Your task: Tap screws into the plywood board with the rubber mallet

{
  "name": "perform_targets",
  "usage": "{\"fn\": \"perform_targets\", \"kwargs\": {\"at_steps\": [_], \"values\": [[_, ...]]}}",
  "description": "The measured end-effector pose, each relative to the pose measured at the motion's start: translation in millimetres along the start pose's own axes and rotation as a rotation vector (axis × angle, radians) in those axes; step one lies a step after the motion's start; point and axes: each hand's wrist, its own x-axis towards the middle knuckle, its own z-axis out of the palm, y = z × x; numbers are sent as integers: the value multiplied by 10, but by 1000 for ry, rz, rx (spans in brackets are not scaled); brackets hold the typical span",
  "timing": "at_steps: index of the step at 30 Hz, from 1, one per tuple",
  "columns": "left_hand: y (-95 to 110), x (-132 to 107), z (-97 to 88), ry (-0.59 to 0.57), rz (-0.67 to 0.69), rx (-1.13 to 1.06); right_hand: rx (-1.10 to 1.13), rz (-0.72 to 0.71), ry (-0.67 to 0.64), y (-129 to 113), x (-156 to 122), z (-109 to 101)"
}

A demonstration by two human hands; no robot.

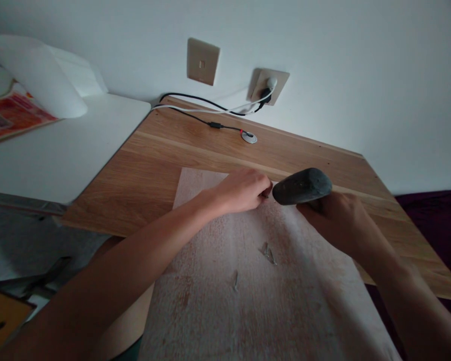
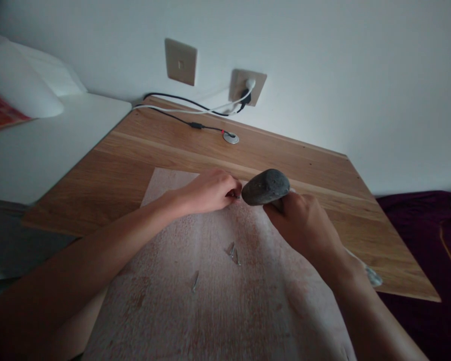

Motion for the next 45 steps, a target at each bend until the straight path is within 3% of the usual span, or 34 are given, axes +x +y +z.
{"fn": "perform_targets", "kwargs": {"at_steps": [5, 13, 22, 39, 45], "values": [[-6, -12, -2, -17, -38, -33, -3, -35, -26, -60, 21, -72], [2, -28, -18, 10, -48, -44, -31, -72, -104, -71, -15, 17], [-15, -17, -16, 10, -26, -85, -58, -33, -9, 52, -15, -24], [-10, -26, -21, -19, 4, -67, -64, -38, 2, 6, 12, -36], [-3, -31, -34, 2, -18, -28, -67, -79, -56, -74, -8, 74]]}}
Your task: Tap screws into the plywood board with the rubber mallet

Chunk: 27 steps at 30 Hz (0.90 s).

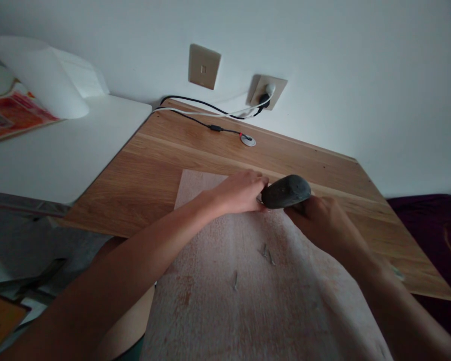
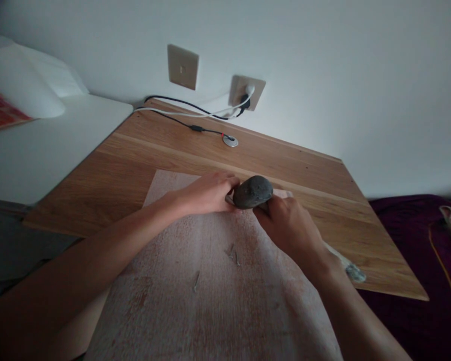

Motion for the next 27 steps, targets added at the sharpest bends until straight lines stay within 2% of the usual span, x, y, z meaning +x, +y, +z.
{"fn": "perform_targets", "kwargs": {"at_steps": [7, 17, 24, 27], "values": [[-14, 14, 9, -22, -48, -60, -23, 76, 123, 122, -44, -4], [-28, 25, 32, 20, 25, -32, 5, 132, 35, 57, -56, 6], [-31, 26, 26, -36, -61, -102, 31, 83, 102, 39, -31, -71], [-44, 22, 24, -25, -65, -113, 25, 40, 56, -18, -8, -79]]}}
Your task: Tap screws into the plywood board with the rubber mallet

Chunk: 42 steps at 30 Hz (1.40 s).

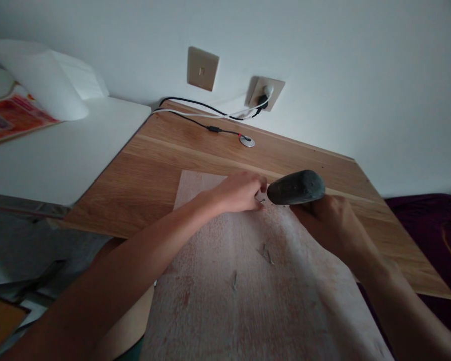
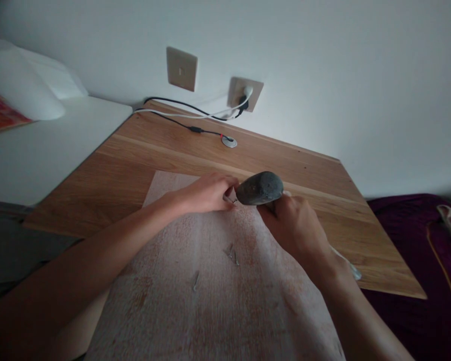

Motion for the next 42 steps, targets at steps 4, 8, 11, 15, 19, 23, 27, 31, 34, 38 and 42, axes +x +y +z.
{"fn": "perform_targets", "kwargs": {"at_steps": [4, 8, 11, 15, 19, 23, 27, 31, 34, 38, 42], "values": [[2, -13, -5, 5, 7, -8, -22, -30, -93, 20, -13, 23], [23, -29, -21, -19, -14, 17, -15, 3, -39, 225, -110, 8], [29, -35, -30, -25, -11, 14, -26, 19, -35, 409, -220, -9], [19, -41, -24, -36, 16, -20, -9, 83, -42, 551, -387, 56], [12, -49, -15, -31, 54, -12, 33, 148, -58, 586, -535, 210], [27, -57, -28, -30, 65, 21, -3, 167, -31, 614, -598, 314], [29, -62, -36, -13, 76, 9, 21, 117, -32, 642, -592, 315], [2, -61, -12, -1, 94, 24, 55, 11, -1, 666, -590, 310], [-3, -70, 11, 24, 136, 106, 78, -50, 24, 691, -600, 334], [116, -163, -19, 102, 259, 330, 62, -49, 26, 703, -611, 354], [405, -380, -99, -13, 465, 438, 51, -33, 8, 689, -611, 356]]}}
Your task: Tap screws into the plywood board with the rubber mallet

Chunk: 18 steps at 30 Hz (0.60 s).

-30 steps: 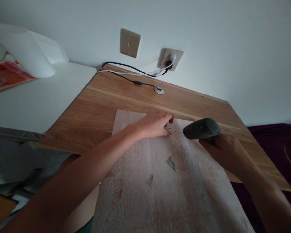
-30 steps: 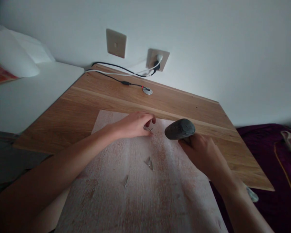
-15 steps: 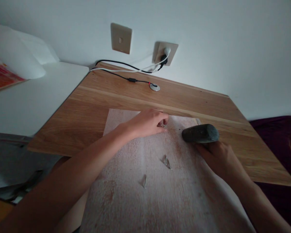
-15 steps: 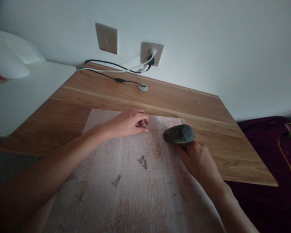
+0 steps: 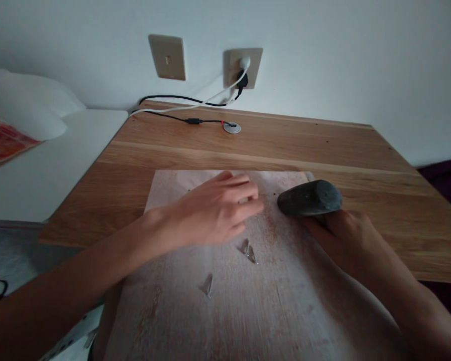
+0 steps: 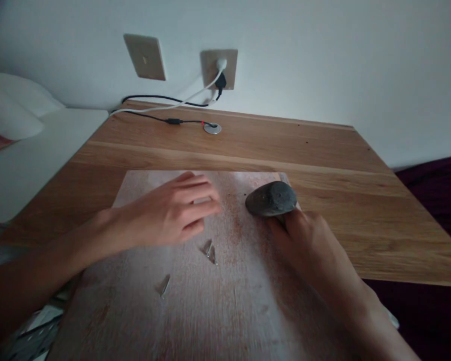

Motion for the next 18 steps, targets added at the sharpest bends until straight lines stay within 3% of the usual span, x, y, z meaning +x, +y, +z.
{"fn": "perform_targets", "kwargs": {"at_steps": [5, 13, 18], "values": [[330, -119, -121, -153, 191, 38, -3, -10, 18, 14, 4, 15], [504, -78, -74, -97, 239, 115, 69, 23, 51, -15, -1, -50], [431, -44, -116, -83, 223, 75, 92, 21, -4, -22, 28, -88]]}}
